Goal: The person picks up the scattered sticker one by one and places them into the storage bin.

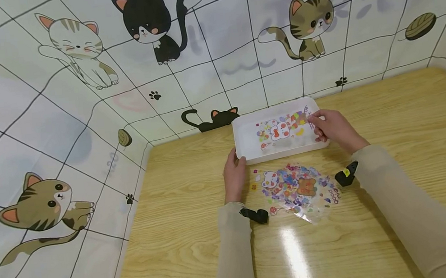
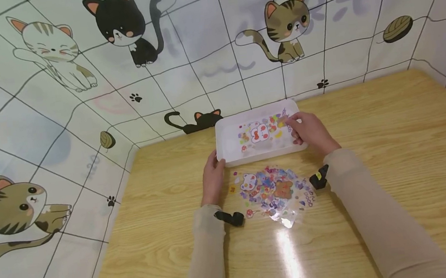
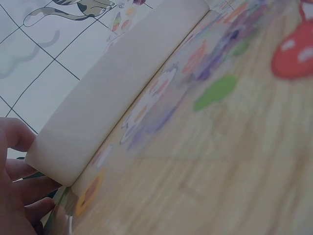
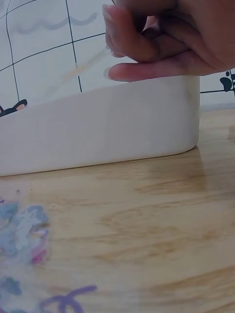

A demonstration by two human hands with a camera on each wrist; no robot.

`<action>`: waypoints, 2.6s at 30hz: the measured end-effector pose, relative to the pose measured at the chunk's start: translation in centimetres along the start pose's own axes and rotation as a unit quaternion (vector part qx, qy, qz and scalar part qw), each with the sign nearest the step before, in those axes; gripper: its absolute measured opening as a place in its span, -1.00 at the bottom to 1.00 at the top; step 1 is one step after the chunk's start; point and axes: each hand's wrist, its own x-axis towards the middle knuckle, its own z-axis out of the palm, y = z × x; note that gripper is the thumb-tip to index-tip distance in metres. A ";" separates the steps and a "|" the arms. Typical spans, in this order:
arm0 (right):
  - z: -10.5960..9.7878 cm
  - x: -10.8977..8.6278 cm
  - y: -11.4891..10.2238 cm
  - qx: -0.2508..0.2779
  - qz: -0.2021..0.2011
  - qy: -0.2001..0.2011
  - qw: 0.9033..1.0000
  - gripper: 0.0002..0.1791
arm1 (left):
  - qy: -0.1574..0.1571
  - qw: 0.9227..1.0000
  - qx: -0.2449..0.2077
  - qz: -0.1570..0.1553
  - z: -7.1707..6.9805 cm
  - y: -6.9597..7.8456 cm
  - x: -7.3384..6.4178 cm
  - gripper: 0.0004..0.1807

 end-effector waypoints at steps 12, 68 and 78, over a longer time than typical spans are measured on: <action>-0.6 0.6 0.5 0.028 0.005 -0.023 0.999 -0.49 | 0.006 1.000 -0.002 0.009 0.1 -0.1 0.0 -0.48; -1.3 3.8 0.3 0.034 0.046 -0.020 0.998 -0.50 | 0.012 0.999 -0.010 0.043 0.3 -0.3 0.4 -0.46; -0.9 4.8 0.6 0.020 0.061 -0.013 0.998 -0.49 | 0.010 0.999 -0.006 0.039 0.2 -0.3 0.4 -0.45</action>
